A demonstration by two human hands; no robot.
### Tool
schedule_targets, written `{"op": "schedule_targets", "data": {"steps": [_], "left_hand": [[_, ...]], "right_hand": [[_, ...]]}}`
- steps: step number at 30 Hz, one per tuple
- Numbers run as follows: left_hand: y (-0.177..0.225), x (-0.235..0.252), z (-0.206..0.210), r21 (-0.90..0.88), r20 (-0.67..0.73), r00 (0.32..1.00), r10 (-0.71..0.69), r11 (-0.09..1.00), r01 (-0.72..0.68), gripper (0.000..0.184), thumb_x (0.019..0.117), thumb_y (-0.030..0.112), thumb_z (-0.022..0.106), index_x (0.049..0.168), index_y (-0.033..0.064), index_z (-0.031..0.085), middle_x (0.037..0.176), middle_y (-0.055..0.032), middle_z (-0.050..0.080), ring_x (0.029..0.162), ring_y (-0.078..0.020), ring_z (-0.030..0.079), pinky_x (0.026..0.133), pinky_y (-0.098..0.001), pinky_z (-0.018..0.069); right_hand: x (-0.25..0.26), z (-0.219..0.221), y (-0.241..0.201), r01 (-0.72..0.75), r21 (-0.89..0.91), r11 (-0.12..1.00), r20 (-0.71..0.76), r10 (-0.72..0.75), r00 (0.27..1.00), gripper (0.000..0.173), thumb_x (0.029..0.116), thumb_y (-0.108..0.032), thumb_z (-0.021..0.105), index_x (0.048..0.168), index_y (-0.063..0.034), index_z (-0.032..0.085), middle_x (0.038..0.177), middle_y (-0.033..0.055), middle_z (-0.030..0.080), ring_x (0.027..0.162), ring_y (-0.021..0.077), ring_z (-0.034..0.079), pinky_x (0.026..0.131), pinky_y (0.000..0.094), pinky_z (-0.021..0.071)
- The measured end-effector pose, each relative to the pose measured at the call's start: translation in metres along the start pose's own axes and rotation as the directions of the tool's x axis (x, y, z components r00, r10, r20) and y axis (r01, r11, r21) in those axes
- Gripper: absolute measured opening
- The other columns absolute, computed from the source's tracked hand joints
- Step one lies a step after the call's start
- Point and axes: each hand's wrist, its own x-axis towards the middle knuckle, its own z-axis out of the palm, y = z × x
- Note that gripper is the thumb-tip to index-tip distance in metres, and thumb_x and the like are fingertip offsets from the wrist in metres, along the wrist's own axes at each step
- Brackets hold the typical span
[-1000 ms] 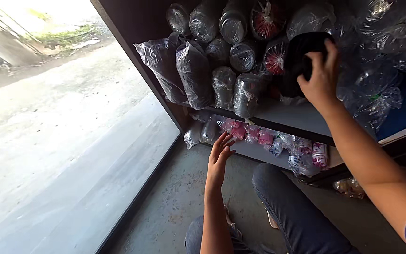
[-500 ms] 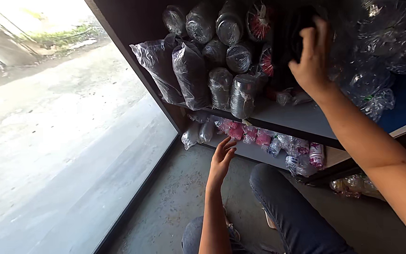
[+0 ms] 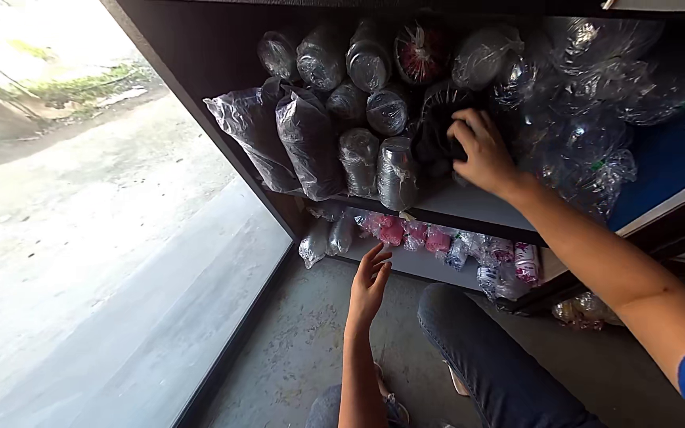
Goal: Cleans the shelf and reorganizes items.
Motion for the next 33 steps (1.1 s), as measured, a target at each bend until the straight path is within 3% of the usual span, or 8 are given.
{"op": "schedule_targets", "data": {"steps": [4,8,13,17,19,22,28,33], "left_hand": [[0.006,-0.005,0.006,-0.239,0.139,0.990,0.017,0.971,0.017,0.069,0.0984,0.034,0.056,0.154,0.0002,0.032,0.139,-0.0109,0.061,0.113,-0.0209,0.068,0.088,-0.0381,0.0605],[0.002,-0.008,0.030,-0.544,0.212,0.977,0.034,0.834,0.089,0.129,0.0668,0.067,0.085,0.154,0.0051,0.014,0.136,-0.0104,0.059,0.113,-0.0246,0.068,0.086,-0.0453,0.0632],[-0.003,-0.010,0.036,-0.655,0.068,0.997,-0.028,0.752,0.066,0.083,0.0810,0.027,0.079,0.142,0.0036,0.027,0.113,-0.0036,0.067,0.100,-0.0126,0.070,0.090,-0.0356,0.0605],[0.004,-0.014,0.022,-0.667,0.025,0.997,0.068,0.744,-0.033,0.091,0.0752,0.046,0.088,0.138,0.0071,0.035,0.111,0.0023,0.070,0.100,-0.0088,0.071,0.091,-0.0325,0.0606],[0.006,-0.015,0.021,-0.710,0.064,0.985,0.160,0.701,-0.068,0.078,0.0783,0.051,0.084,0.135,0.0150,0.044,0.113,0.0057,0.072,0.103,-0.0073,0.071,0.093,-0.0316,0.0594],[0.001,-0.011,0.026,-0.698,0.191,0.932,0.309,0.711,-0.092,0.073,0.0888,0.052,0.073,0.146,0.0206,0.040,0.129,0.0075,0.067,0.118,-0.0071,0.064,0.103,-0.0338,0.0540],[0.001,-0.008,0.026,-0.605,0.266,0.890,0.370,0.783,-0.145,0.096,0.0925,0.053,0.069,0.161,0.0094,0.019,0.157,-0.0040,0.044,0.138,-0.0175,0.051,0.109,-0.0442,0.0501],[0.000,0.002,0.012,-0.469,0.119,0.973,0.197,0.875,-0.120,0.097,0.0929,0.057,0.063,0.159,0.0004,0.020,0.157,-0.0095,0.045,0.134,-0.0219,0.055,0.099,-0.0413,0.0551]], "right_hand": [[-0.065,0.003,-0.039,0.082,0.131,0.988,0.009,-0.083,0.996,0.033,0.0709,0.003,0.081,0.101,0.0038,0.068,0.135,0.0286,0.058,0.126,0.0464,0.056,0.103,0.0585,0.0479],[-0.102,0.029,-0.083,0.132,0.404,0.905,0.174,-0.218,0.960,0.029,0.0798,0.005,0.073,0.108,0.0007,0.068,0.141,0.0252,0.058,0.130,0.0428,0.056,0.106,0.0563,0.0482],[-0.081,0.017,-0.092,0.031,0.521,0.853,0.526,-0.349,0.775,0.052,0.0859,-0.014,0.079,0.133,-0.0006,0.060,0.160,0.0268,0.036,0.142,0.0433,0.043,0.112,0.0561,0.0398],[-0.034,-0.026,-0.061,-0.018,0.450,0.893,0.361,-0.163,0.918,0.062,0.0901,-0.040,0.075,0.139,-0.0046,0.059,0.149,0.0174,0.051,0.128,0.0285,0.058,0.100,0.0435,0.0526],[-0.026,-0.038,-0.063,-0.158,0.426,0.891,0.491,-0.081,0.868,0.087,0.0822,-0.050,0.082,0.151,-0.0097,0.046,0.146,0.0170,0.051,0.112,0.0276,0.063,0.085,0.0435,0.0571],[-0.051,-0.006,-0.082,-0.378,0.481,0.791,0.735,-0.129,0.665,0.107,0.0814,-0.039,0.086,0.163,-0.0081,0.023,0.158,0.0251,0.038,0.138,0.0362,0.048,0.113,0.0520,0.0404],[-0.078,0.014,-0.082,-0.276,0.667,0.692,0.328,0.060,0.943,0.052,0.0833,-0.007,0.077,0.130,0.0061,0.059,0.128,0.0218,0.064,0.120,0.0242,0.062,0.105,0.0391,0.0496],[-0.010,-0.042,-0.026,-0.032,0.337,0.941,-0.382,0.168,0.909,0.063,0.0906,-0.016,0.075,0.139,0.0096,0.045,0.134,0.0232,0.056,0.127,0.0202,0.056,0.110,0.0335,0.0457]]}}
